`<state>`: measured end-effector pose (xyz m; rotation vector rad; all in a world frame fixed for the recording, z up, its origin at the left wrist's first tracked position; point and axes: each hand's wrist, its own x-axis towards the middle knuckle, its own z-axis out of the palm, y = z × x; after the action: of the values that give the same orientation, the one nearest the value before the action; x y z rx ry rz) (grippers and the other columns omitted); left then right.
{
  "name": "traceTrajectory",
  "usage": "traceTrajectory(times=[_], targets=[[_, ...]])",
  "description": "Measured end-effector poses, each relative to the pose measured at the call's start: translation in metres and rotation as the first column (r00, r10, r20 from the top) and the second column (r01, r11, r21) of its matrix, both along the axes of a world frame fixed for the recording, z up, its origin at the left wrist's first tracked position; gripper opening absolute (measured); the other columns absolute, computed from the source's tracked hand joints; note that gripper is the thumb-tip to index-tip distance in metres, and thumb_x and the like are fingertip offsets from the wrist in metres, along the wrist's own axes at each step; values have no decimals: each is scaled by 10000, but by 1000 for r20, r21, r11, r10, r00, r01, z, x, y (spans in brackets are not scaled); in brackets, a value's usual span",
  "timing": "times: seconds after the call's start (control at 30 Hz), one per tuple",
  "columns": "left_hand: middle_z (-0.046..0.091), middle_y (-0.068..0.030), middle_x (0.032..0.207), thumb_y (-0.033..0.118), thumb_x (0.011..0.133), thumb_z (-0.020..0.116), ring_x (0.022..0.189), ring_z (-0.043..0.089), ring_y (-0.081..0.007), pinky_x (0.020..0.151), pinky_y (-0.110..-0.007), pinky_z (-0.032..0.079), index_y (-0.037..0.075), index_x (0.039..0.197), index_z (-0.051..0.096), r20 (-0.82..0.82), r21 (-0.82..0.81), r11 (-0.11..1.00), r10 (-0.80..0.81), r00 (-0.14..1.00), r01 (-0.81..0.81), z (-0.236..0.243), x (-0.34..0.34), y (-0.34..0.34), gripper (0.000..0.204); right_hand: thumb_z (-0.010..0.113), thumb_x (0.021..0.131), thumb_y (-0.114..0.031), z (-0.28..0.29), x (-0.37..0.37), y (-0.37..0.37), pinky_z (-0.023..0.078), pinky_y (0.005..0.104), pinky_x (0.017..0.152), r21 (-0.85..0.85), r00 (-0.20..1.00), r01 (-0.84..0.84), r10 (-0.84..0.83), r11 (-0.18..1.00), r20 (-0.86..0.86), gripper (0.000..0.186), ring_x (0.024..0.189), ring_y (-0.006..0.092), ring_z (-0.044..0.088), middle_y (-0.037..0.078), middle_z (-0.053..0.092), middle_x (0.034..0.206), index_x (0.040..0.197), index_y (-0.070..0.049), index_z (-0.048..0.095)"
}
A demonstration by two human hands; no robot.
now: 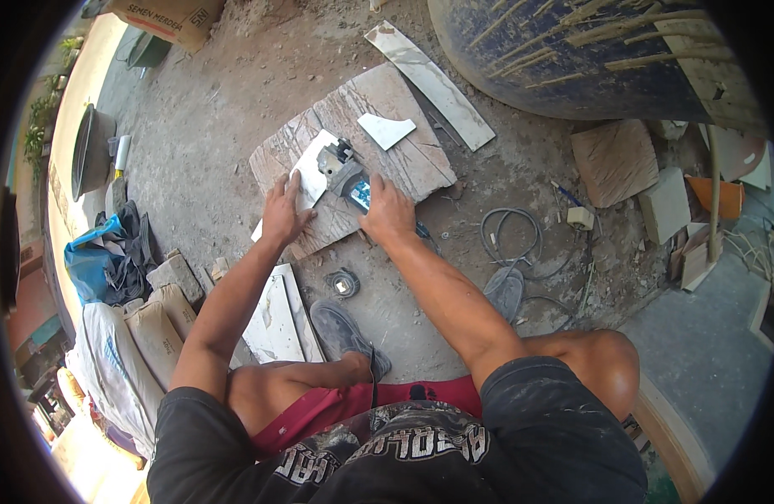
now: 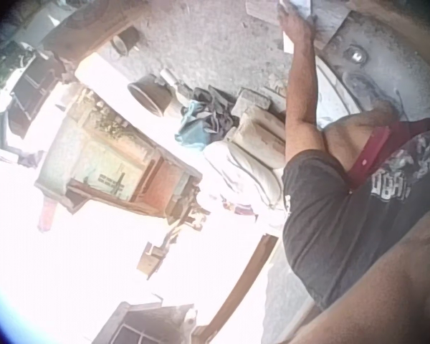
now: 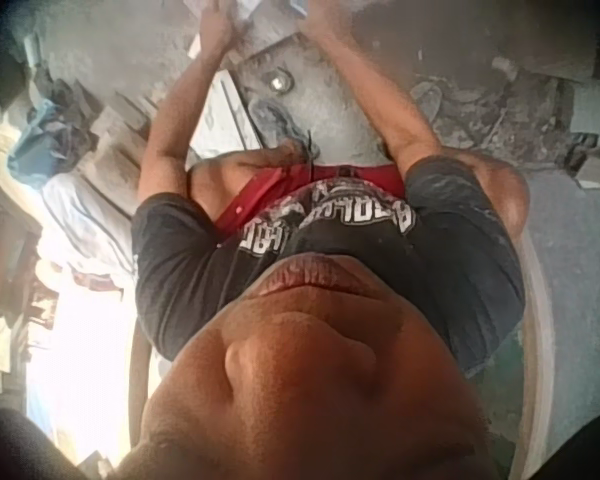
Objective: Measuring and cutting a ceramic tile using a tape measure, pen, and angle grinder.
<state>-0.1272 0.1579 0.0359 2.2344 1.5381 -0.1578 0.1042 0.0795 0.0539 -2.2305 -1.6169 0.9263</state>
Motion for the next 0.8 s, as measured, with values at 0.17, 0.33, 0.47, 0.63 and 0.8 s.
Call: traceTrajectory(times=[0.17,0.33,0.47,0.63,0.8], targets=[[414,-238,1539,287,756,860,1361,439,-430,1152,-469,353,112,1575,330,20,-8,1000,17,1000,-16,0,1,-1,991,794,731,-196,-5,2,-1,506,511,939,-1,1000,-11,11,1000,-9,763,1074,438,624,244,607,1166,1373,-8,428],[415,-236,1539,273,750,863,1370,430,-424,1162,-474,333,113,1575,332,29,-24,999,36,999,-35,2,1,0,994,789,726,-213,-5,3,1,503,512,935,-6,1000,-20,20,1000,-22,768,1068,441,619,240,605,1170,1376,-7,435],[418,-237,1538,268,751,861,1376,424,-418,1171,-478,313,109,1572,340,31,-42,998,47,998,-46,3,1,0,985,784,720,-201,-9,3,-1,511,513,911,38,1000,-4,5,999,-20,757,1050,441,626,235,611,1155,1372,-11,448],[418,-224,1532,219,718,878,1350,439,-425,1146,-467,364,117,1562,366,49,-35,997,67,997,-65,3,1,-1,992,776,721,-194,-11,2,0,515,519,883,85,1000,-7,9,996,-25,736,1022,446,634,240,622,1124,1361,-15,462],[425,-232,1533,237,736,864,1365,436,-416,1158,-473,331,106,1567,349,54,-73,995,71,996,-67,7,3,0,986,773,716,-189,-8,2,0,508,527,880,72,1000,9,-7,997,-28,740,1012,452,634,248,633,1098,1364,-14,462]])
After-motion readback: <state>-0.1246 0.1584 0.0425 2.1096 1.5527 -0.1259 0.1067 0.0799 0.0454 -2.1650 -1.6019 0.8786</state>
